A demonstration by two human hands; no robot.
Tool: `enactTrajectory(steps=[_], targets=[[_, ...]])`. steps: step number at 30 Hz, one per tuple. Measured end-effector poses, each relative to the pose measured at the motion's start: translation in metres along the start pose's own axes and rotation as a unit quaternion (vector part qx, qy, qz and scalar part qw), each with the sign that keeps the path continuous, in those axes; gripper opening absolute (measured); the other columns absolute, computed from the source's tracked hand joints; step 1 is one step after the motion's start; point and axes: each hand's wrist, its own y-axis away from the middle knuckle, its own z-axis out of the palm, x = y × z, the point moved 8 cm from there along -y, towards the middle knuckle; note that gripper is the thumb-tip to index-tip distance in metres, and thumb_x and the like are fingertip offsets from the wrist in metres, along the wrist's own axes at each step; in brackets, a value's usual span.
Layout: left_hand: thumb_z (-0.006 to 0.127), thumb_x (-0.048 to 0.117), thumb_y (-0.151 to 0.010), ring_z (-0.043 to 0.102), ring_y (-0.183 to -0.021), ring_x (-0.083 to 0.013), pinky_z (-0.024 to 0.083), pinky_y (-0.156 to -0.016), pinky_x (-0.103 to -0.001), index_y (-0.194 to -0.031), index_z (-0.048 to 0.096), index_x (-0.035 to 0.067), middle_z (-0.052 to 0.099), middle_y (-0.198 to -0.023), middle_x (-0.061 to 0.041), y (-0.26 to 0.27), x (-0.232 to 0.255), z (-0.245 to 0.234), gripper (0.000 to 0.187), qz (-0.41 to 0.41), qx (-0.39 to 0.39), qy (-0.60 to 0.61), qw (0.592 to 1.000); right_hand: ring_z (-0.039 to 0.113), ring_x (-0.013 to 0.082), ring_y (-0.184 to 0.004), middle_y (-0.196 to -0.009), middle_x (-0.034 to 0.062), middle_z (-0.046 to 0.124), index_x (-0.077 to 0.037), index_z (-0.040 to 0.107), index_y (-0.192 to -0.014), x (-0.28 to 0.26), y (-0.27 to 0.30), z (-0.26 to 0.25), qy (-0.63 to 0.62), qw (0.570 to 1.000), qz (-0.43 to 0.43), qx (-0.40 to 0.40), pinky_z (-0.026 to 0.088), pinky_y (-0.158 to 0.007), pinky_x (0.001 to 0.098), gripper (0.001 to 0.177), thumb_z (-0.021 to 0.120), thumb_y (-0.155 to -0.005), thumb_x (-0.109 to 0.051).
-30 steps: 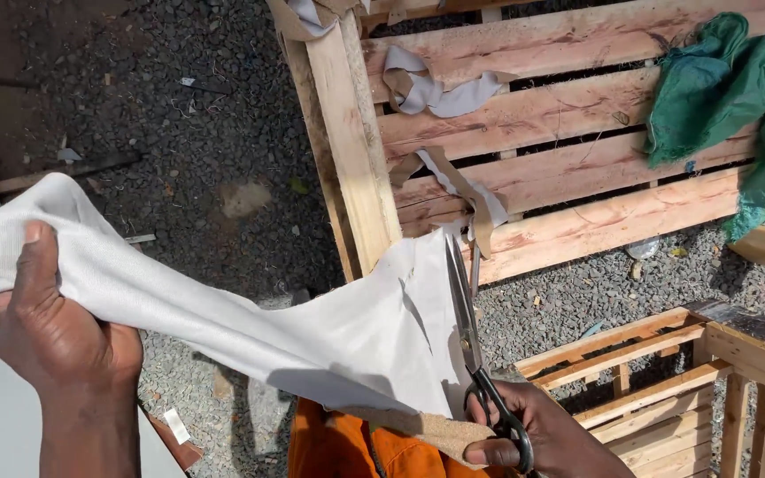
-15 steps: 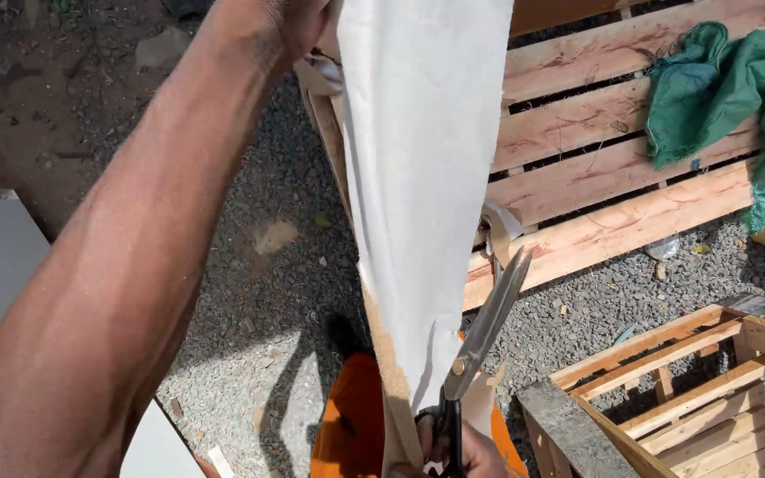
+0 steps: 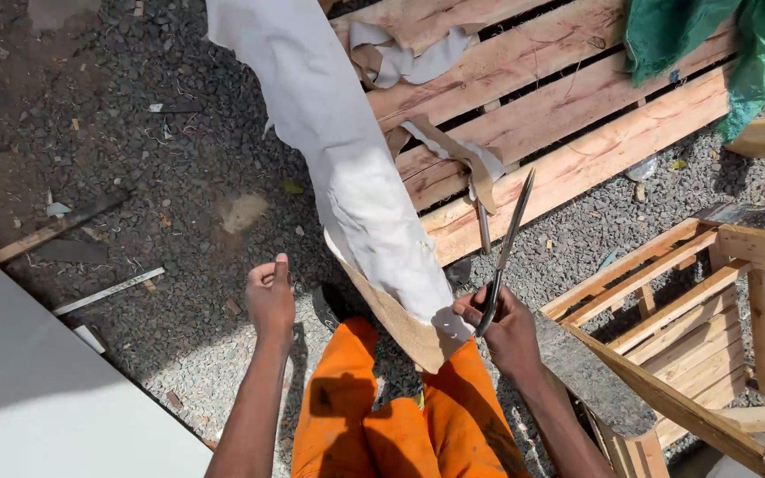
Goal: Cutting long strips of burlap and white fabric using scissors while working on a wooden frame.
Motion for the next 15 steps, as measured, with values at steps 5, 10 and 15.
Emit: enactTrajectory(steps=[5, 10, 15], targets=[[0.078, 0.046, -0.092, 0.067, -0.058, -0.0184, 0.054, -0.059, -0.03, -0.079, 0.068, 0.017, 0.064, -0.061, 0.0, 0.186, -0.041, 0.058, 0.034, 0.008, 0.035, -0.026, 0.999, 0.074, 0.0254, -0.079, -0.092, 0.0234, 0.077, -0.001, 0.062, -0.094, 0.057, 0.005, -0.05, 0.03, 0.996, 0.061, 0.06, 0.057, -0.074, 0.031, 0.035, 0.091, -0.079, -0.013], [0.049, 0.082, -0.091, 0.07, -0.081, -0.0408, 0.052, -0.078, -0.053, -0.064, 0.06, 0.007, 0.064, -0.072, -0.023, 0.237, 0.025, 0.112, 0.08, 0.053, -0.204, -0.215, 0.954, 0.057, 0.0251, -0.1, -0.103, 0.017, 0.068, -0.004, 0.057, -0.107, 0.099, -0.023, -0.03, 0.046, 0.994, 0.094, 0.014, 0.044, -0.093, 0.0443, 0.055, 0.088, -0.085, -0.045], [0.073, 0.05, -0.093, 0.053, -0.041, -0.018, 0.048, -0.056, -0.033, -0.054, 0.056, 0.014, 0.051, -0.044, -0.004, 0.228, -0.038, 0.156, 0.055, 0.016, -0.111, -0.233, 0.966, 0.053, 0.0217, -0.094, -0.093, 0.0103, 0.056, -0.004, 0.057, -0.101, 0.158, -0.056, -0.023, 0.001, 0.989, 0.114, -0.089, 0.044, -0.091, 0.0368, 0.052, 0.083, -0.089, -0.047]])
